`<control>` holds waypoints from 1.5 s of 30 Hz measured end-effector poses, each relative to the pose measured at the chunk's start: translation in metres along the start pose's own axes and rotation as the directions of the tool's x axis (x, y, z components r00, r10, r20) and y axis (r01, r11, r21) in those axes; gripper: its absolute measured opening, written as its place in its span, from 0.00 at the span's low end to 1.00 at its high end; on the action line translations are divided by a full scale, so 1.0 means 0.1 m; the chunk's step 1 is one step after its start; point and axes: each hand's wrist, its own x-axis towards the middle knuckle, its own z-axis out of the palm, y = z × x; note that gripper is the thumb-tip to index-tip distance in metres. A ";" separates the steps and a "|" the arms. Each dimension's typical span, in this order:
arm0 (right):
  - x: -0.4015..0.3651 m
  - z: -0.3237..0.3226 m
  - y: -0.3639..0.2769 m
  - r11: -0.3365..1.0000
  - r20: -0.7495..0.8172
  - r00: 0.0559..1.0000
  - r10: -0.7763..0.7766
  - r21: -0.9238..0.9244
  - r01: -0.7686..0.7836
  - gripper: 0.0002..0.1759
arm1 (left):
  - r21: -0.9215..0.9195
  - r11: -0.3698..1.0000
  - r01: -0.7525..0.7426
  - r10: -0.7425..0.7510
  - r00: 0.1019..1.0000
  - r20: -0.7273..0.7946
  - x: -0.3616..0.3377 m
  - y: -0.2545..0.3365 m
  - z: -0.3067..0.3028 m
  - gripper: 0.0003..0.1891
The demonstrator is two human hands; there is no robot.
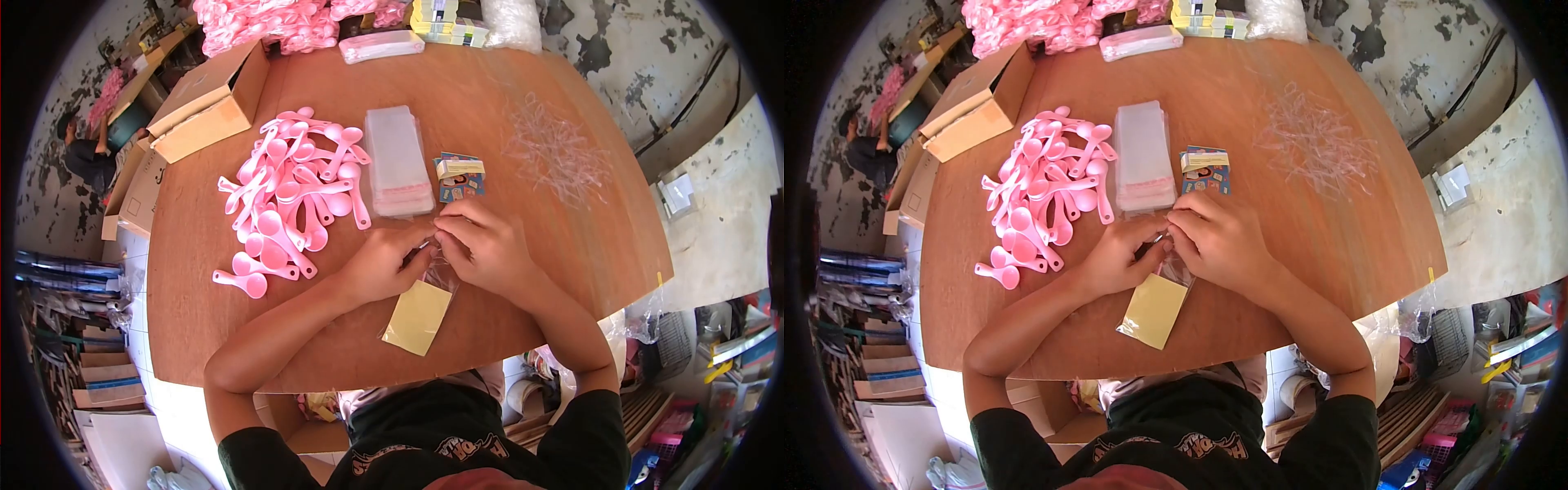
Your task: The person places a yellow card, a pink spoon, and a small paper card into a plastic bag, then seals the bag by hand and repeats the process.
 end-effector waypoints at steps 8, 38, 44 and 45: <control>-0.03 -0.01 0.02 0.994 0.028 0.998 0.063 0.085 -0.065 0.04 | -0.019 0.999 0.045 -0.044 0.998 0.046 -0.01 0.02 -0.02 0.11; 0.01 -0.04 0.01 0.999 -0.087 0.996 0.025 0.050 -0.021 0.10 | -0.004 0.997 -0.071 0.071 0.996 0.059 0.01 0.03 -0.03 0.12; 0.00 -0.07 0.03 0.998 -0.112 0.993 0.028 0.063 -0.022 0.10 | -0.009 0.997 -0.081 0.082 0.995 0.051 0.00 0.00 -0.01 0.11; 0.00 -0.07 0.03 0.998 -0.119 0.992 0.031 0.064 -0.024 0.10 | 0.001 0.997 -0.082 0.082 0.995 0.052 0.00 -0.01 -0.01 0.11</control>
